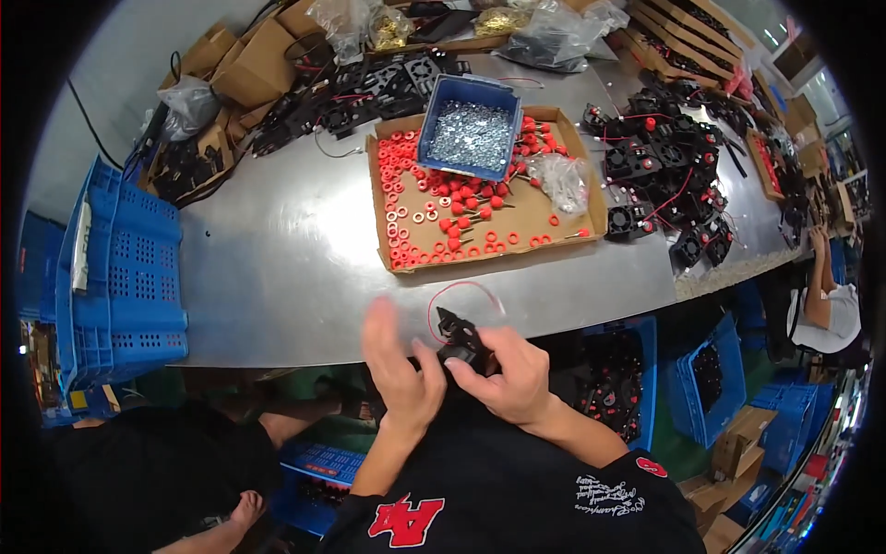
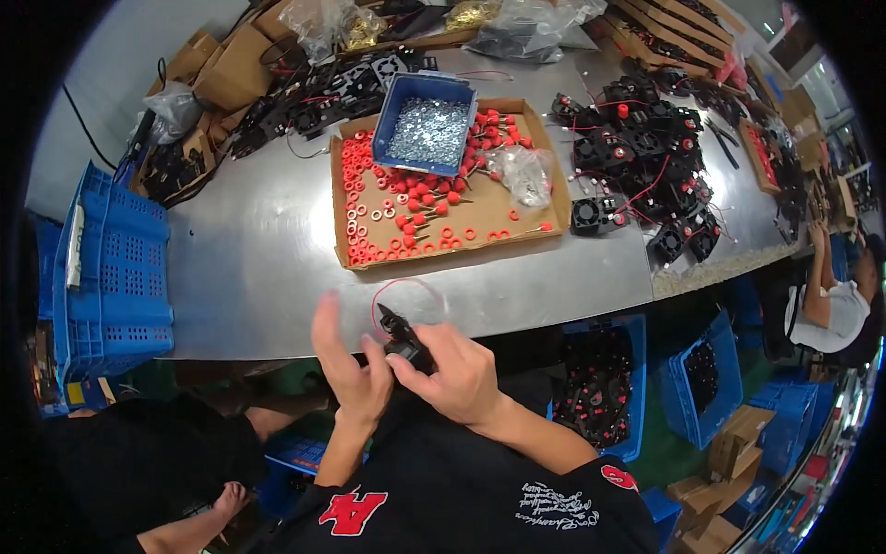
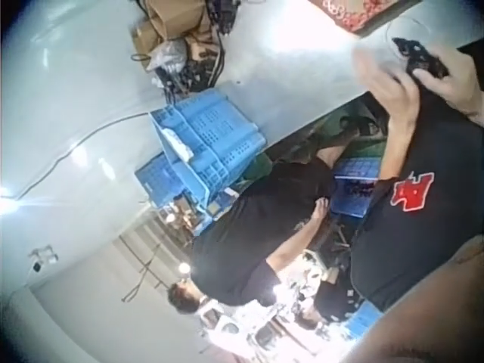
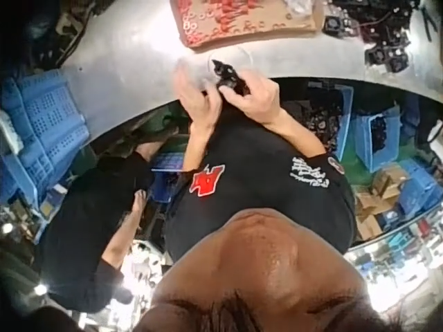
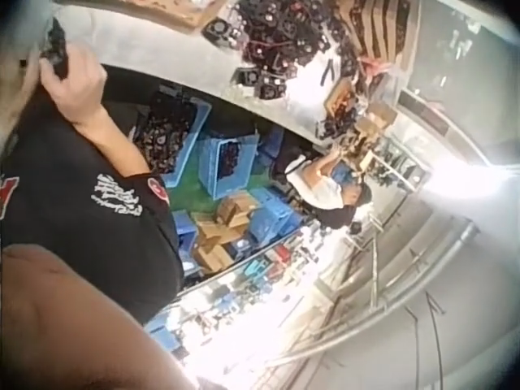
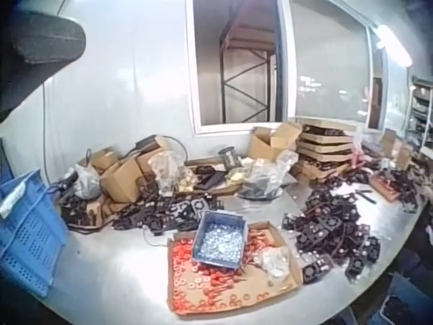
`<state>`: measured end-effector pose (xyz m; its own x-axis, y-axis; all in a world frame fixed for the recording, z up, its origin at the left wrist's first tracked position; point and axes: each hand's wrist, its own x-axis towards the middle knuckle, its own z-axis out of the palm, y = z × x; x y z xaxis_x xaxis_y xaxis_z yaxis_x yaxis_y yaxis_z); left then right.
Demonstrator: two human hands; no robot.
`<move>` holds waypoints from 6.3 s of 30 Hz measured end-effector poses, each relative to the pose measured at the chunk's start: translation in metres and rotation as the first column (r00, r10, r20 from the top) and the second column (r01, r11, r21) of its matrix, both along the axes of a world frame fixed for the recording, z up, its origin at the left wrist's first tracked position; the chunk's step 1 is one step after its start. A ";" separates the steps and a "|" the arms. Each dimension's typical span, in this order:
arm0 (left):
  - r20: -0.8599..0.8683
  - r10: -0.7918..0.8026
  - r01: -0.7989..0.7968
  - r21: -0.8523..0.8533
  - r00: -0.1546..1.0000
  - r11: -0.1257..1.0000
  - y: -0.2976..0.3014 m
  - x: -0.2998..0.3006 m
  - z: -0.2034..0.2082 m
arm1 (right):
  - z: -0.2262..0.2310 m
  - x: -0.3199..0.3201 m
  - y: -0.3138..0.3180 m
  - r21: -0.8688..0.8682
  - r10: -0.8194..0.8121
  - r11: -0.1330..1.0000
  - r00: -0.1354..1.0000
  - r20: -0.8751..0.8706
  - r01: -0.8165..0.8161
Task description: The recorder is assembling small electronic cooling fans by attaching wires and plastic components at a workbench.
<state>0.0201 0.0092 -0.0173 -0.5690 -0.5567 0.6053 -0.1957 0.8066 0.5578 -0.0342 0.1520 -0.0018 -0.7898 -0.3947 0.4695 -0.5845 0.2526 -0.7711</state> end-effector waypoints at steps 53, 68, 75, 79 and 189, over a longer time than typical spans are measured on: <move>-0.405 -0.002 0.399 0.902 0.914 -0.165 -0.024 0.040 -0.006 | -0.013 -0.161 -0.099 0.721 0.355 0.690 0.895 -0.272 -0.054; -0.404 -0.012 0.396 0.900 0.914 -0.181 -0.022 0.033 -0.002 | 0.017 -0.068 -0.029 -0.389 0.574 0.796 0.374 0.728 -0.464; -0.366 -0.087 0.353 0.926 0.926 -0.135 -0.011 0.026 0.002 | 0.003 -0.032 -0.017 -0.445 0.521 0.853 0.464 0.716 -0.272; -0.387 -0.079 0.378 0.919 0.919 -0.107 -0.008 0.025 0.002 | -0.001 -0.029 -0.014 -0.353 0.476 0.877 0.678 0.559 -0.325; 0.624 -0.485 0.371 0.315 0.613 0.874 0.013 -0.030 0.020 | 0.011 -0.156 0.059 0.264 -0.342 0.873 0.900 -0.268 0.411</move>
<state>-0.0098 0.0223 0.0031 -0.9775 -0.1871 -0.0975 -0.2102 0.8212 0.5305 -0.1905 0.2112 0.0094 -0.8058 -0.2373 0.5426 -0.5334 0.6890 -0.4907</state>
